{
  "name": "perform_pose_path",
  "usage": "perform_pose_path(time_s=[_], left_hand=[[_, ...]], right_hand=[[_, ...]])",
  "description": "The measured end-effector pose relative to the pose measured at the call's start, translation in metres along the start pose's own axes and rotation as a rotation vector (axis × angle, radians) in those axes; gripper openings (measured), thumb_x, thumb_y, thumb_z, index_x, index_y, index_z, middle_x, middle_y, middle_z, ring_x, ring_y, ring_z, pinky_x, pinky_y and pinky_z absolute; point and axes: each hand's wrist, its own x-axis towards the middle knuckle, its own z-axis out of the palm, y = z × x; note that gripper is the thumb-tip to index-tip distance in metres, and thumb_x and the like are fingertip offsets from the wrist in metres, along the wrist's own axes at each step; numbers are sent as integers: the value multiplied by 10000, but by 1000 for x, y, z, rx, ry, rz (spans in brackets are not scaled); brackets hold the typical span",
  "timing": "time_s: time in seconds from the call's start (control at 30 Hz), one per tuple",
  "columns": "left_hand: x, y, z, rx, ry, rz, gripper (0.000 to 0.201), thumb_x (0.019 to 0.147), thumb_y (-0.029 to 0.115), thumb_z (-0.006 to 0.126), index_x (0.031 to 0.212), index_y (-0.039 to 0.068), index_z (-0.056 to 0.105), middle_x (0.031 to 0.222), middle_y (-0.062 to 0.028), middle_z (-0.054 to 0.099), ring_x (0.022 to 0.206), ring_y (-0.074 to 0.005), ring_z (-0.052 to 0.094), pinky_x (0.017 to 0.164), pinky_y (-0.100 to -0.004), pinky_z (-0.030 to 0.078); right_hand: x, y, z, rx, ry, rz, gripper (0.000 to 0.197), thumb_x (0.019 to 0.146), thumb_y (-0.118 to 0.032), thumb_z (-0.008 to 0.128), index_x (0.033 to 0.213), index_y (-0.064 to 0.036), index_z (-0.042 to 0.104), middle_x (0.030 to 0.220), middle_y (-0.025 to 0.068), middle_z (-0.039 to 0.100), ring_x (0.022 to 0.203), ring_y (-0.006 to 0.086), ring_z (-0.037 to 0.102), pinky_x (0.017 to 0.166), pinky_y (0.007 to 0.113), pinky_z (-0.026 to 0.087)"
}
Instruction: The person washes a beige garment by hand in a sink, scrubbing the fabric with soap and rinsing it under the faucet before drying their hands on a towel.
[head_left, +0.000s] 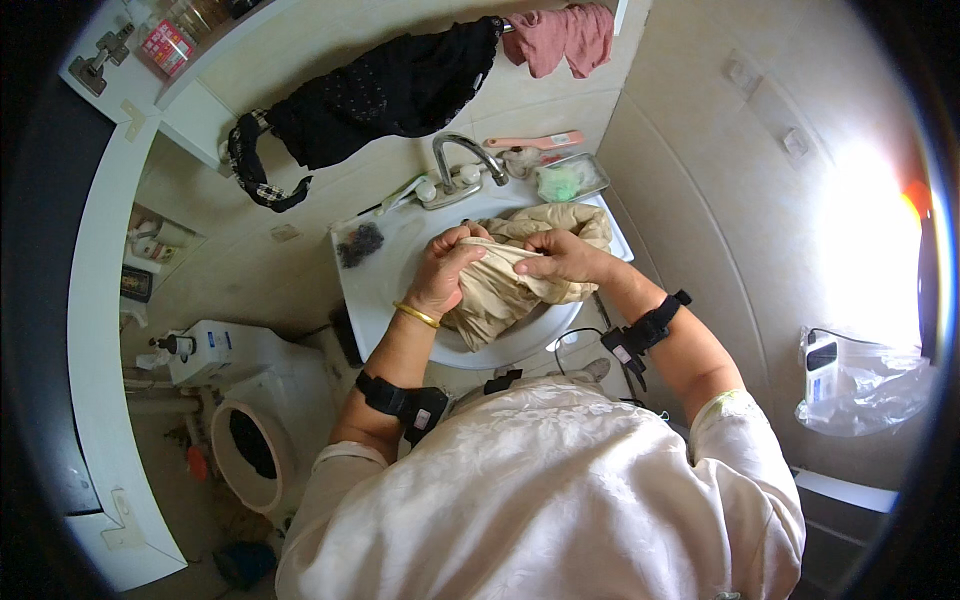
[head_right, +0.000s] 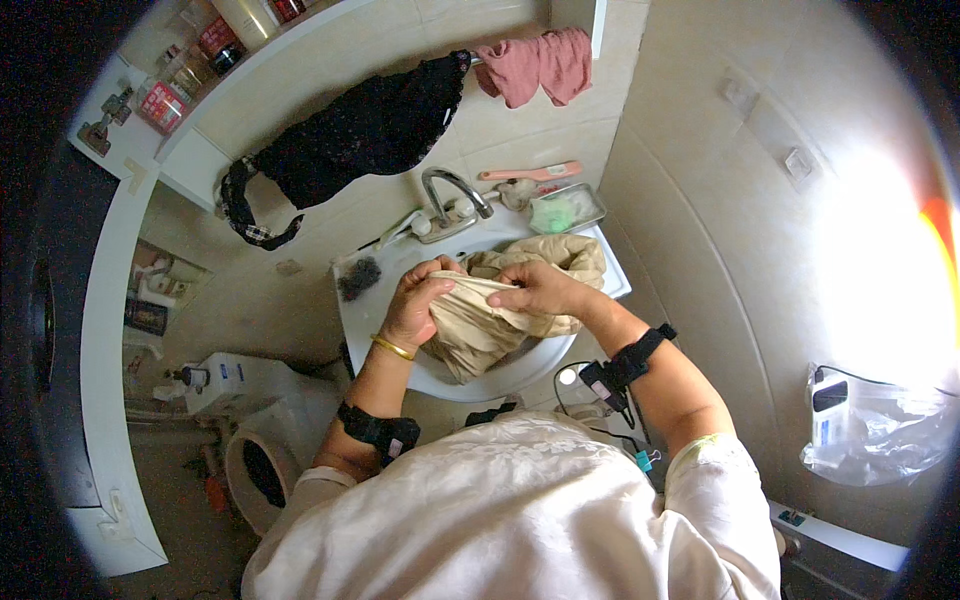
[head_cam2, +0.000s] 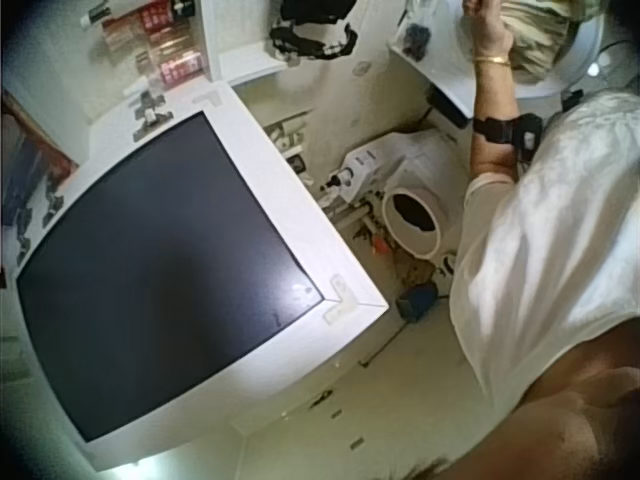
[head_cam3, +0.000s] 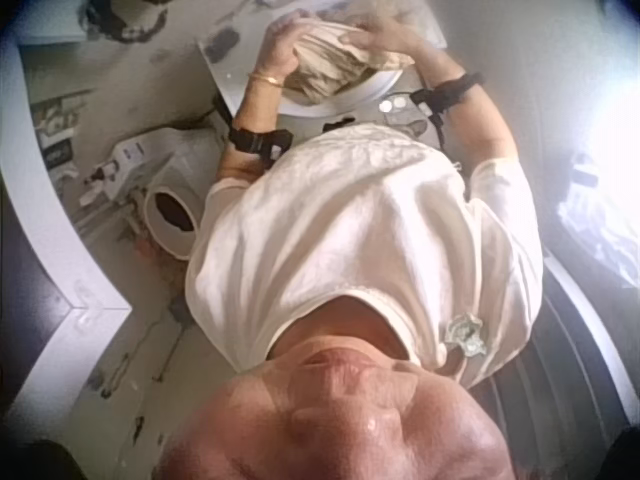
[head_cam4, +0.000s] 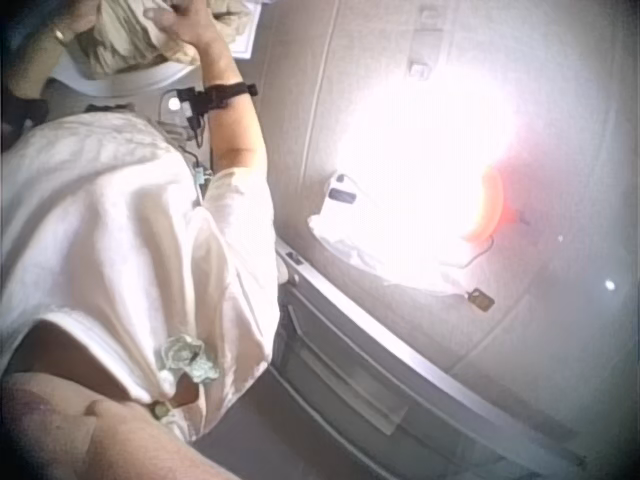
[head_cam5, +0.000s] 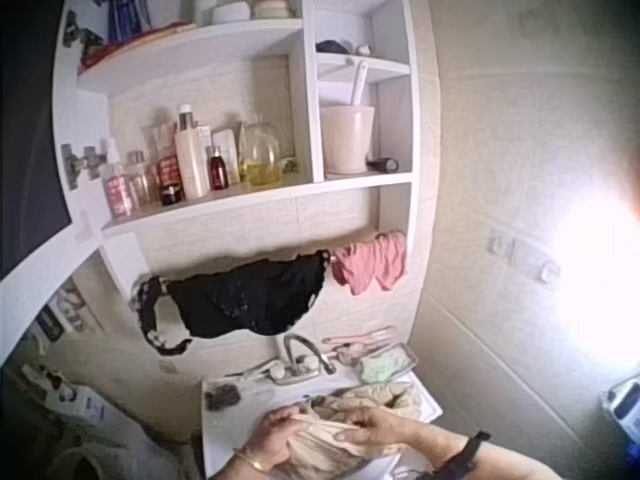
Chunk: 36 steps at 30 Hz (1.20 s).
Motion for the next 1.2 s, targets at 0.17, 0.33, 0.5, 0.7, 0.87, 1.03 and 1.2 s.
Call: perform_pose_path(time_s=[0.17, 0.33, 0.5, 0.7, 0.87, 1.03, 1.2], left_hand=[[-14, 48, -4, 46, 0, 97, 131, 717, 3, 498, 607, 30, 432, 907, -70, 531, 762, -106, 497, 737, -261, 435], [-25, 95, -12, 198, -112, 210, 99, 705, 28, 451, 615, 31, 410, 971, -196, 565, 825, -208, 578, 756, -331, 505], [-29, 104, -19, 276, -91, 171, 101, 719, 32, 422, 629, -13, 430, 1053, -258, 544, 840, -263, 606, 767, -393, 517], [-24, 104, -28, 262, -98, 242, 120, 711, 18, 443, 593, 18, 421, 1048, -262, 556, 803, -191, 596, 739, -319, 509], [-21, 115, -28, 310, 29, 307, 117, 712, -1, 419, 596, 1, 427, 1051, -265, 553, 818, -174, 582, 733, -296, 496], [-19, 118, -29, 329, 82, 318, 110, 715, 13, 420, 611, -11, 446, 1078, -272, 537, 867, -187, 563, 773, -302, 478], [-19, 122, -49, 327, 63, 360, 96, 724, 23, 415, 647, -19, 453, 1090, -273, 529, 884, -202, 565, 778, -325, 488]], right_hand=[[-9, 22, -44, -298, 61, 116, 754, 637, -613, 660, 1028, 28, 597, 944, 160, 616, 927, 250, 569, 856, 342, 428], [-19, 3, -68, -209, -150, 167, 652, 716, -589, 608, 984, 5, 614, 850, 95, 618, 815, 172, 560, 731, 296, 454], [-22, 0, -52, 302, -266, 259, 548, 834, -531, 499, 961, -10, 611, 914, 79, 605, 868, 161, 523, 812, 310, 427], [-22, -10, -23, -235, -507, 101, 477, 814, -400, 591, 1088, -10, 577, 1005, 79, 618, 944, 189, 537, 844, 297, 408], [-32, -13, -9, -16, -327, 14, 381, 810, -348, 619, 980, -9, 593, 892, 54, 597, 853, 147, 526, 782, 276, 421], [-39, -7, -2, -257, -149, -52, 242, 811, -228, 634, 886, -3, 584, 752, 31, 569, 721, 121, 519, 679, 267, 433], [-43, -2, -12, 65, 198, -132, 157, 885, -155, 518, 880, -4, 558, 720, 15, 542, 710, 119, 504, 649, 273, 424]])
